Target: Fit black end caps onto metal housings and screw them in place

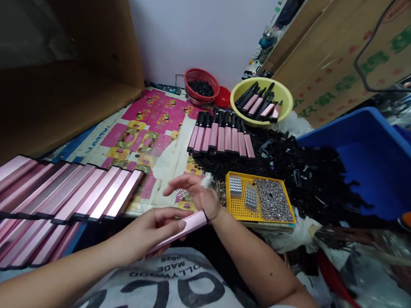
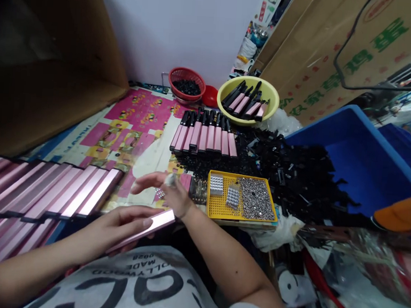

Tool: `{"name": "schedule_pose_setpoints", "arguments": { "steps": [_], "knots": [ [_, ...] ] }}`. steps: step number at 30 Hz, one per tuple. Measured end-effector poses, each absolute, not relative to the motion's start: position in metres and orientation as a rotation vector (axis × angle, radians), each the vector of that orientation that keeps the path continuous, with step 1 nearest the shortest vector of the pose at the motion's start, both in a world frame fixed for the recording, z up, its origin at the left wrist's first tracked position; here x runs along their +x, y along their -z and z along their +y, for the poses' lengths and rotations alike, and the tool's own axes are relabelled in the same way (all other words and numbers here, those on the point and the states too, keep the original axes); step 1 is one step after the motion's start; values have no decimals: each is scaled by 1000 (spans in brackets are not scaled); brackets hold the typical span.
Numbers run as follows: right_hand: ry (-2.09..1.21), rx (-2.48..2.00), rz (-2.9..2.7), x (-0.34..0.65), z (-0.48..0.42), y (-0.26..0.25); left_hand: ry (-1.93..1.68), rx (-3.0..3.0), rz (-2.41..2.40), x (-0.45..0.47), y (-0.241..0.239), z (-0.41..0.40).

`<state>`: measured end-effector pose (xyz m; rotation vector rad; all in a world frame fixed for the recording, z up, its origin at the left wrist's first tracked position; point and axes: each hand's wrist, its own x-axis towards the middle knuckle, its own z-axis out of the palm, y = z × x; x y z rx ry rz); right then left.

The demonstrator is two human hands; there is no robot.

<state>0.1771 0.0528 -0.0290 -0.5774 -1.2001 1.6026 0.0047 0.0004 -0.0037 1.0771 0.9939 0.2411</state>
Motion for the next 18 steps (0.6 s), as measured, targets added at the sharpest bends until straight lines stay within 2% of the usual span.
{"name": "schedule_pose_setpoints", "arguments": {
  "steps": [5, 8, 10, 14, 18],
  "knots": [
    [-1237, -821, -914, 159, 50, 40, -241, 1125, 997, 13, 3, -1],
    [-1127, -945, -1052, 168, 44, 46, -316, 1476, 1053, -5, 3, 6],
    [-1074, -999, -1209, 177, 38, 55, -420, 1783, 1296, -37, 5, 18],
    [-1004, -1129, -1267, 195, 29, 83, -556, 2205, 2097, -144, 5, 45],
    [-875, -1148, -1460, 200, 23, 98, -161, 1901, 2489, -229, 6, 69]
  ]
}}
